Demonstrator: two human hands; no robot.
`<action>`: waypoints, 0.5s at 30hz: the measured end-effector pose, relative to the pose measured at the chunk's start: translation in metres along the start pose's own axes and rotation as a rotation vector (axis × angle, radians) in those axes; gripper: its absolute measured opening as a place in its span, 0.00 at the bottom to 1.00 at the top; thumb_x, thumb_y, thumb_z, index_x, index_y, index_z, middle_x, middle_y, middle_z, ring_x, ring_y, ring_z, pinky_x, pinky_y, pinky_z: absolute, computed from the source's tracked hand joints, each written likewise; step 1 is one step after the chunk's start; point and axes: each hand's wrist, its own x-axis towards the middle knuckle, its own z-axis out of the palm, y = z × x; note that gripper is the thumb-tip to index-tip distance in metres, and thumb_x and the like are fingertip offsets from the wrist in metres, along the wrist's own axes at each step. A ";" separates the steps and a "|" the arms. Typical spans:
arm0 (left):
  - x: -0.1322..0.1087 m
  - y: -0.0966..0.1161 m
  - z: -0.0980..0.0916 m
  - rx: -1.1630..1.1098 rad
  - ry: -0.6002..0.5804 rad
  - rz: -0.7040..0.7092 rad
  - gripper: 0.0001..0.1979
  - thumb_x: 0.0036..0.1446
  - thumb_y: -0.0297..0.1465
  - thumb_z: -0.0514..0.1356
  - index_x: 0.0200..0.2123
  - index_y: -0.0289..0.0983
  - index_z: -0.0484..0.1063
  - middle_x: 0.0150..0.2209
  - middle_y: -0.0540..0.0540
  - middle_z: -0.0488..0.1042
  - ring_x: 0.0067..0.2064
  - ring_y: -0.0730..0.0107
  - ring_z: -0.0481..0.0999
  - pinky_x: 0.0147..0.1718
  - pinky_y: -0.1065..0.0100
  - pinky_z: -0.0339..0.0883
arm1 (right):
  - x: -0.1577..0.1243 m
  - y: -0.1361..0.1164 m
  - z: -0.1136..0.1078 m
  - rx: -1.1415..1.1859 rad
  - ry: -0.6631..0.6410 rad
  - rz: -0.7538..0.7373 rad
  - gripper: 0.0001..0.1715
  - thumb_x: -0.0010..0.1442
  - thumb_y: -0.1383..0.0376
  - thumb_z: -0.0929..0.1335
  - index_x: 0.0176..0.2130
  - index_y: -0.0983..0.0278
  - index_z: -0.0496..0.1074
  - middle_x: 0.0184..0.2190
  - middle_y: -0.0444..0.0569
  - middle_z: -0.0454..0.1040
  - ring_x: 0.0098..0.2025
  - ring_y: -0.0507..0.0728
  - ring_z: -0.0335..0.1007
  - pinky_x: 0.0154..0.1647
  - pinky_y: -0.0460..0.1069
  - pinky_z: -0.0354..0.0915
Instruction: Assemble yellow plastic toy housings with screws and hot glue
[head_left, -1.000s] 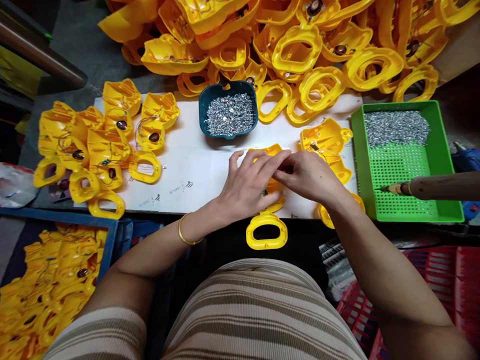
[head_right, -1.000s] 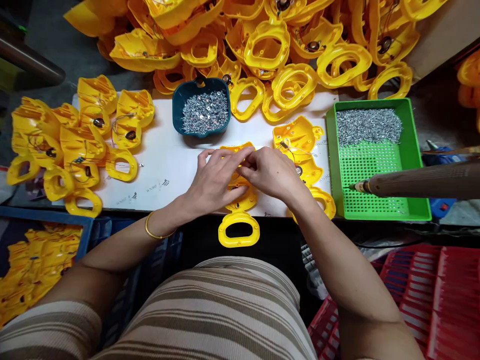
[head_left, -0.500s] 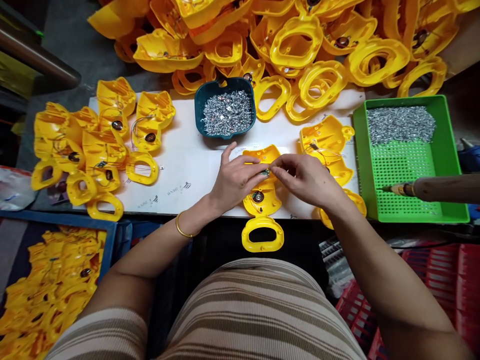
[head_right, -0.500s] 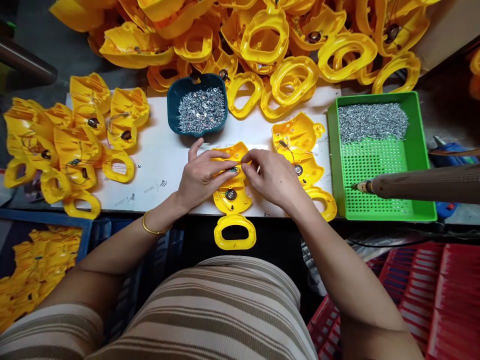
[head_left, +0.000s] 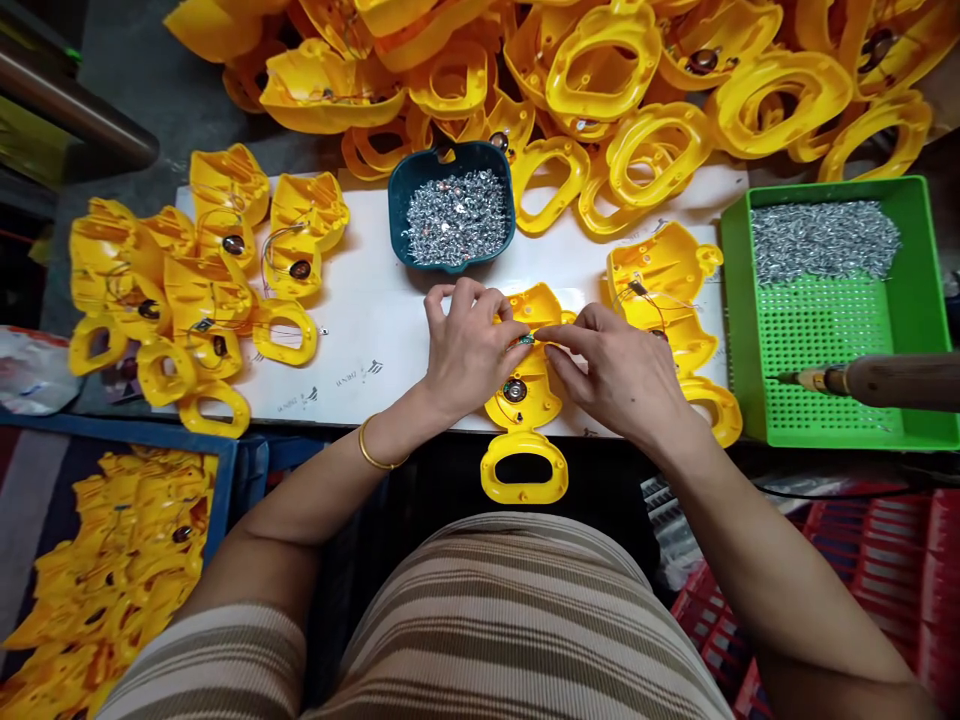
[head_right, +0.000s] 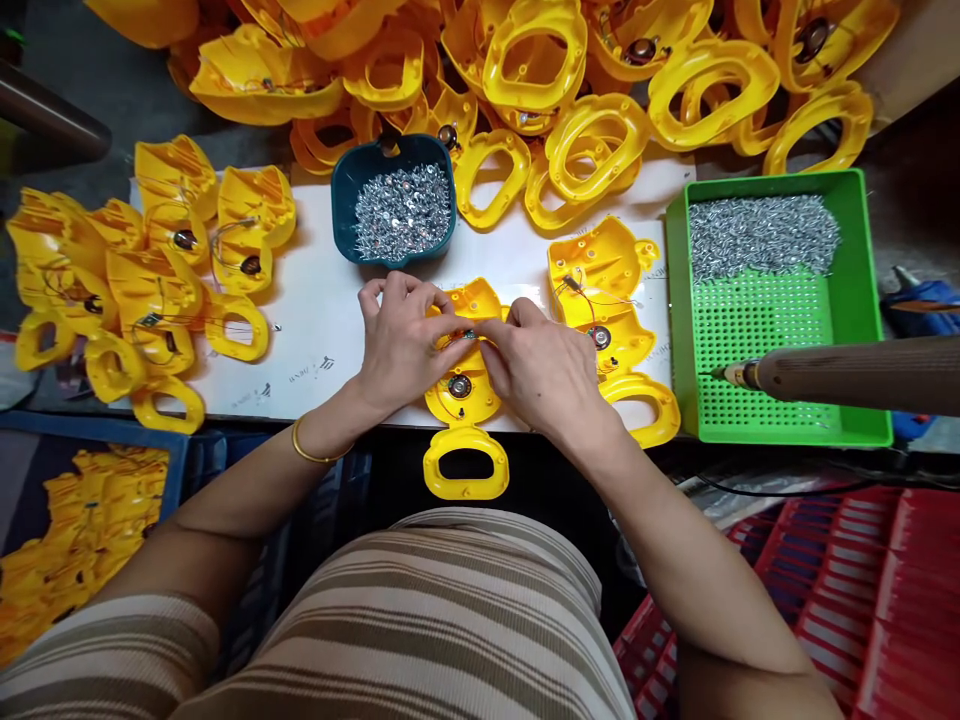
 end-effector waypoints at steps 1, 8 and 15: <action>0.001 0.001 0.000 -0.002 -0.001 0.000 0.06 0.59 0.37 0.64 0.37 0.44 0.80 0.41 0.43 0.73 0.51 0.48 0.64 0.52 0.41 0.51 | 0.000 -0.003 -0.001 -0.036 -0.010 0.007 0.22 0.66 0.56 0.61 0.53 0.55 0.75 0.42 0.53 0.73 0.33 0.57 0.69 0.26 0.50 0.42; 0.003 -0.001 0.000 -0.002 -0.023 0.000 0.05 0.59 0.36 0.65 0.36 0.44 0.80 0.42 0.43 0.74 0.50 0.48 0.65 0.52 0.41 0.51 | 0.005 -0.010 -0.001 -0.168 -0.047 -0.011 0.22 0.68 0.57 0.59 0.54 0.56 0.74 0.43 0.55 0.73 0.32 0.57 0.71 0.26 0.51 0.38; 0.003 -0.007 0.006 0.031 -0.033 0.029 0.07 0.60 0.40 0.63 0.37 0.46 0.80 0.41 0.44 0.74 0.50 0.51 0.64 0.51 0.44 0.51 | 0.009 -0.003 0.002 -0.042 -0.041 -0.009 0.20 0.67 0.59 0.60 0.51 0.56 0.76 0.41 0.53 0.73 0.34 0.58 0.71 0.26 0.51 0.42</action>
